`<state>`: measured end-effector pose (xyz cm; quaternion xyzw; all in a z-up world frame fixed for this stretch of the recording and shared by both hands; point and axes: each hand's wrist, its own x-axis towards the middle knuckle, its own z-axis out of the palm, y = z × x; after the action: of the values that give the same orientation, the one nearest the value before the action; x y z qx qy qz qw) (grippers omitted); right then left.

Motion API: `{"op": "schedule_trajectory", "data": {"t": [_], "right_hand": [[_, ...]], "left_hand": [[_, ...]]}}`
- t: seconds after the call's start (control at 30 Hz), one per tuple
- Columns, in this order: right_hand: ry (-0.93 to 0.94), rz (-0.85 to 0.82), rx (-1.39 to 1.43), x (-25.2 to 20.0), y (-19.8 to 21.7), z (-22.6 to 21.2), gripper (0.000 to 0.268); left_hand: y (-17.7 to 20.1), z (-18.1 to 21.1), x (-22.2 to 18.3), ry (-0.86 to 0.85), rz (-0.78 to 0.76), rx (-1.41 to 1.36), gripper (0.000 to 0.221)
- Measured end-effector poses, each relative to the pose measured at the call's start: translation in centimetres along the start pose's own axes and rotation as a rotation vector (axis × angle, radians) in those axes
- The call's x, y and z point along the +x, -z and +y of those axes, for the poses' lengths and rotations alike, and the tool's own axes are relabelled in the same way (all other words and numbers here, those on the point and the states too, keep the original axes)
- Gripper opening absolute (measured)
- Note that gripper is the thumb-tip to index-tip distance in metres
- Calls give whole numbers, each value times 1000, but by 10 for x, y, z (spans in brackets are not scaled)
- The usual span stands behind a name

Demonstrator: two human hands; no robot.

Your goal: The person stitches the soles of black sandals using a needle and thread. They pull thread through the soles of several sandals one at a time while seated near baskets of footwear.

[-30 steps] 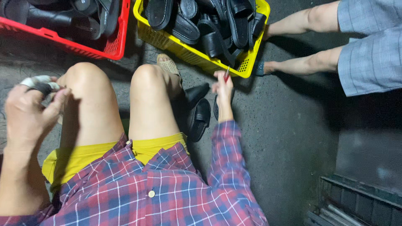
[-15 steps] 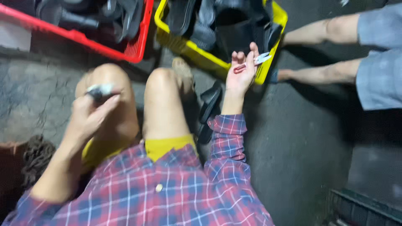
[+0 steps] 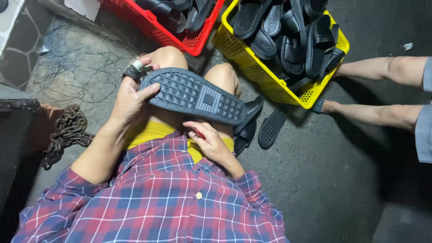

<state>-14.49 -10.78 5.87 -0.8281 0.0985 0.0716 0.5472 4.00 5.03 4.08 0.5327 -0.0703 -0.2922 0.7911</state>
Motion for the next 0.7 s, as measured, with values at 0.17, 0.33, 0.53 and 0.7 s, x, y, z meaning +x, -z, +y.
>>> {"op": "schedule_trajectory", "data": {"t": [0.17,0.33,0.53,0.7], "right_hand": [[78,129,169,-2,-7,22,32],[46,363,279,-22,-11,35,31],[175,797,684,-37,7,43,22],[184,940,646,-51,4,80,21]], "left_hand": [[4,-13,10,-94,-56,3,63],[-18,-15,6,-101,-138,-18,61],[-62,-31,6,18,-349,-147,65],[-89,-37,4,-74,-394,-209,69]]}}
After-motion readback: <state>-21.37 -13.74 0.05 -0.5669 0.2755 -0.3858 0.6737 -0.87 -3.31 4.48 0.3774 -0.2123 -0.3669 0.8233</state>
